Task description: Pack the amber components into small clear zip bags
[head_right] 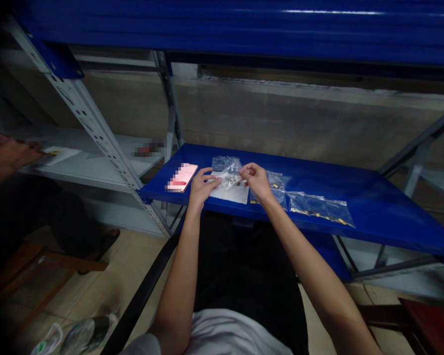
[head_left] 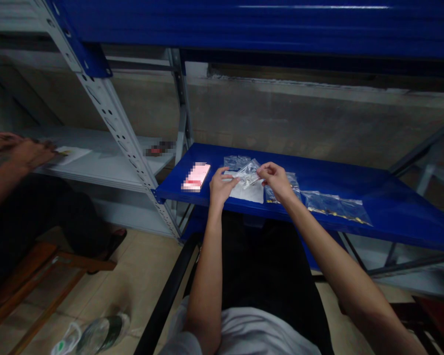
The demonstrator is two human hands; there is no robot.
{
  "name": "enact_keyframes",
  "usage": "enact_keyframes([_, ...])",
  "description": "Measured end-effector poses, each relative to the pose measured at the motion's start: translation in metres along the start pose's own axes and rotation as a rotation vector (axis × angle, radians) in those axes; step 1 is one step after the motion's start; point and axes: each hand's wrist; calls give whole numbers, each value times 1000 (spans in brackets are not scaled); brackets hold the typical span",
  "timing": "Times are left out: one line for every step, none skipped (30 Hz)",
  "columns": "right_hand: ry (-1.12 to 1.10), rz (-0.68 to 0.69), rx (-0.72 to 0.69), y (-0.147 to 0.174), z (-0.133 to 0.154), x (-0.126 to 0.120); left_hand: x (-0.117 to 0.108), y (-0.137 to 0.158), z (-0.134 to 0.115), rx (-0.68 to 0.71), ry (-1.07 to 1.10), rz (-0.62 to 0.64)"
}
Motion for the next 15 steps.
enact_keyframes([-2,-5,6,0,0,1,0,1,-4,74,-115,-33])
enact_keyframes([0,0,14,0,0,3,1,3,-9,161,-228,-52])
enact_keyframes([5,17,25,-1,0,5,3,5,-15,250,-328,-52])
enact_keyframes([13,43,36,-1,1,7,5,8,-20,325,-408,-26])
enact_keyframes([24,72,46,-1,1,9,8,10,-25,377,-469,17])
enact_keyframes([38,102,51,-1,2,11,11,13,-30,403,-517,65])
enact_keyframes([52,128,53,-1,2,13,13,17,-34,405,-558,104])
enact_keyframes([65,151,50,-1,2,15,16,19,-37,393,-598,128])
enact_keyframes([77,168,43,-1,2,17,18,22,-39,374,-636,138])
enact_keyframes([87,178,34,-1,2,18,19,24,-40,353,-670,137])
enact_keyframes([96,186,26,-1,2,19,20,26,-41,330,-698,127])
enact_keyframes([103,193,19,-1,3,20,20,26,-40,308,-718,114])
enact_keyframes([110,201,14,-2,3,21,20,27,-40,290,-731,101])
enact_keyframes([116,208,10,-2,3,21,20,26,-39,278,-740,90])
enact_keyframes([120,215,8,-1,4,21,19,25,-38,270,-746,81])
Point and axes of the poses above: each hand's wrist, its own y-axis away from the middle knuckle, its own x-axis out of the palm, z = x × y, and after that the axes turned 6 degrees about x, right-handed
